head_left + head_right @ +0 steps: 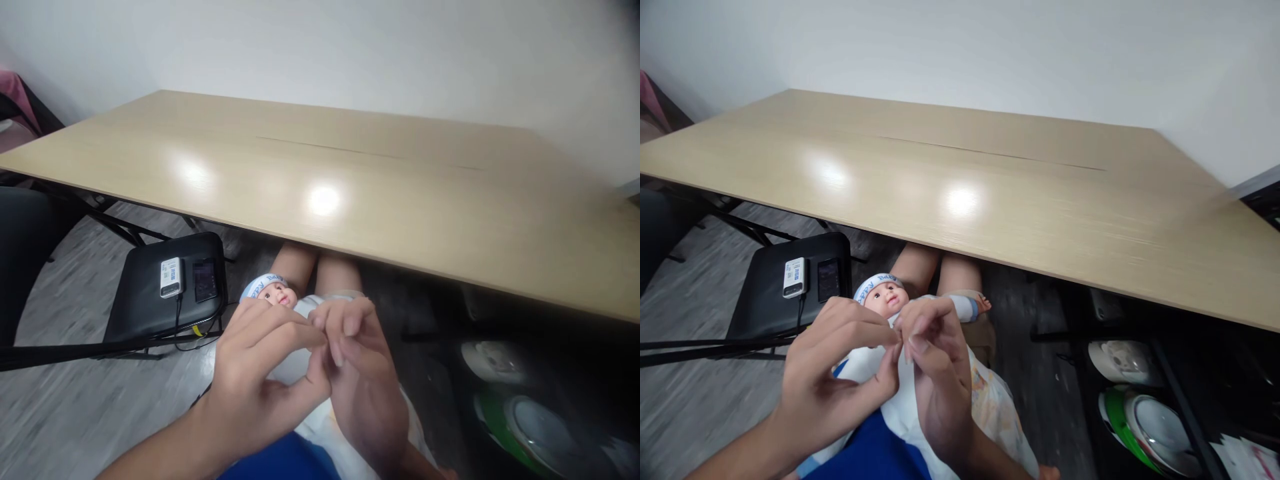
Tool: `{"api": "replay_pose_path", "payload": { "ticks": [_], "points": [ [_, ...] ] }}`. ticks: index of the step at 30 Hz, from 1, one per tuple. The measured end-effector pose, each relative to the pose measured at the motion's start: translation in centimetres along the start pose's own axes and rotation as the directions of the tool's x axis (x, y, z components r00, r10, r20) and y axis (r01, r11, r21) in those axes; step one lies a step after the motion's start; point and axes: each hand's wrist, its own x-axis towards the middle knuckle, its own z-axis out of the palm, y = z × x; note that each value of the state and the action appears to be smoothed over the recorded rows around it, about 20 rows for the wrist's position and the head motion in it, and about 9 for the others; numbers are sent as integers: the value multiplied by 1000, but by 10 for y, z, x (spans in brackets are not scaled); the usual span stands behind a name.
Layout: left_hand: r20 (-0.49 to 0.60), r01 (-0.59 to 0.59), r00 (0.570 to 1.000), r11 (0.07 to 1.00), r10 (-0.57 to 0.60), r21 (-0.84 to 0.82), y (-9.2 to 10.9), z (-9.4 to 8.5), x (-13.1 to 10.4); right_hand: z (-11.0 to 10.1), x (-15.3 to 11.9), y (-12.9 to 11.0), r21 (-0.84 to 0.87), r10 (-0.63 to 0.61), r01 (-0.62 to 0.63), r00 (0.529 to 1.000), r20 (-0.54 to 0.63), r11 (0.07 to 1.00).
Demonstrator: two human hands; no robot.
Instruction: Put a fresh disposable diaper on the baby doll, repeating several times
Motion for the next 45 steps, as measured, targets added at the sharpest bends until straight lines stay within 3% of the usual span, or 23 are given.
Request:
{"api": "replay_pose_path", "payload": {
  "ticks": [14,33,37,45],
  "points": [
    [-5,29,1000,999,-29,-17,-2,-2,0,-1,2,0,138,92,-92,996,9,986],
    [15,80,997,993,-79,-85,-4,-2,3,0,2,2,112,116,-117,993,11,987],
    [26,116,993,984,-114,-135,-7,-2,4,-2,4,3,224,172,-177,984,43,958],
    [-23,68,996,927,-83,-368,-15,-7,0,-6,12,2,501,261,-245,965,38,830]
  ]
}}
